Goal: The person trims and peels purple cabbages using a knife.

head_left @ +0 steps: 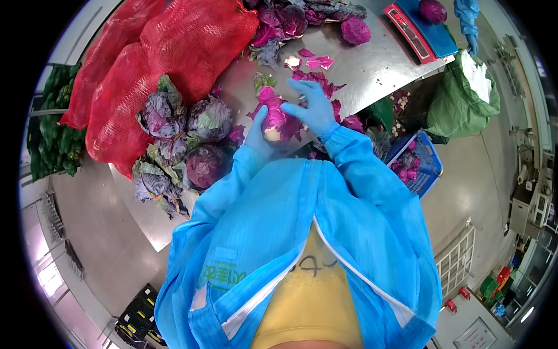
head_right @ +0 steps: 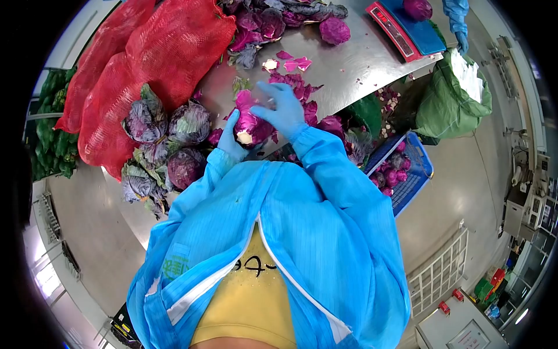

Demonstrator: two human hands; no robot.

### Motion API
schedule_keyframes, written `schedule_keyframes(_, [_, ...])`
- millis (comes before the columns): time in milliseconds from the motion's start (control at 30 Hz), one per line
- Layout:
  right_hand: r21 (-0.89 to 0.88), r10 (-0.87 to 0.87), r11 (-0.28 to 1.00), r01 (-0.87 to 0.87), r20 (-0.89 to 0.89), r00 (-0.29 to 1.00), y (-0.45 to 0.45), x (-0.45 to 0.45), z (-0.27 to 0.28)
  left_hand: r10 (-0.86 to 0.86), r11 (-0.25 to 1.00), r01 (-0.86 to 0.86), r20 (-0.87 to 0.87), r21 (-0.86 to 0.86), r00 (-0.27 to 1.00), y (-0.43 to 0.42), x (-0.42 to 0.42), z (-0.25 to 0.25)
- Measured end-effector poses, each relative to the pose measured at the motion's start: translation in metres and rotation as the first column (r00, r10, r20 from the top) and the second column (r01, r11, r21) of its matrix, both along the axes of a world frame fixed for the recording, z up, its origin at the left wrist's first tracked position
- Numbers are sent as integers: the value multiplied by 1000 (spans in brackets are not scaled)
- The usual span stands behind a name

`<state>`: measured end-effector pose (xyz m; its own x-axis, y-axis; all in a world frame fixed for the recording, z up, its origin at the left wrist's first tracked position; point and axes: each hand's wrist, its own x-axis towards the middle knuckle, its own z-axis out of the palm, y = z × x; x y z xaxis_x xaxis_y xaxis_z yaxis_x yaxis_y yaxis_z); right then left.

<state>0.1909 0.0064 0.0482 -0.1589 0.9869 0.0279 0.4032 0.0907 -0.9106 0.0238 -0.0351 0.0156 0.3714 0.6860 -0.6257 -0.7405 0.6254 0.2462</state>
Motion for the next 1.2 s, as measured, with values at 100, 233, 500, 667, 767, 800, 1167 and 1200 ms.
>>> schedule_keyframes(100, [100,262,954,-281,167,950,17,-10,-36,-29,996,27,-28,-80,999,-1,-5,0])
schedule_keyframes(233, [-92,224,970,-227,-44,974,27,-7,-26,204,948,154,-901,280,384,-18,-5,9])
schedule_keyframes(500, [-77,59,995,-66,-86,995,13,-3,-5,403,396,917,-906,46,-129,20,-25,34])
schedule_keyframes(667, [230,-141,959,163,-109,984,0,-8,18,395,508,861,-883,-19,-252,14,-8,37])
schedule_keyframes(767, [436,-304,853,288,-34,952,25,3,9,515,577,811,-812,92,-275,14,-5,23])
schedule_keyframes(800, [633,-353,739,228,76,933,33,9,-3,520,575,813,-809,95,-274,16,-7,17])
schedule_keyframes(1167, [125,106,982,-142,255,961,4,-30,2,394,548,836,-890,25,-231,20,-19,25])
schedule_keyframes(1200, [124,105,982,-141,255,961,6,-31,-1,394,547,837,-890,25,-230,22,-20,23])
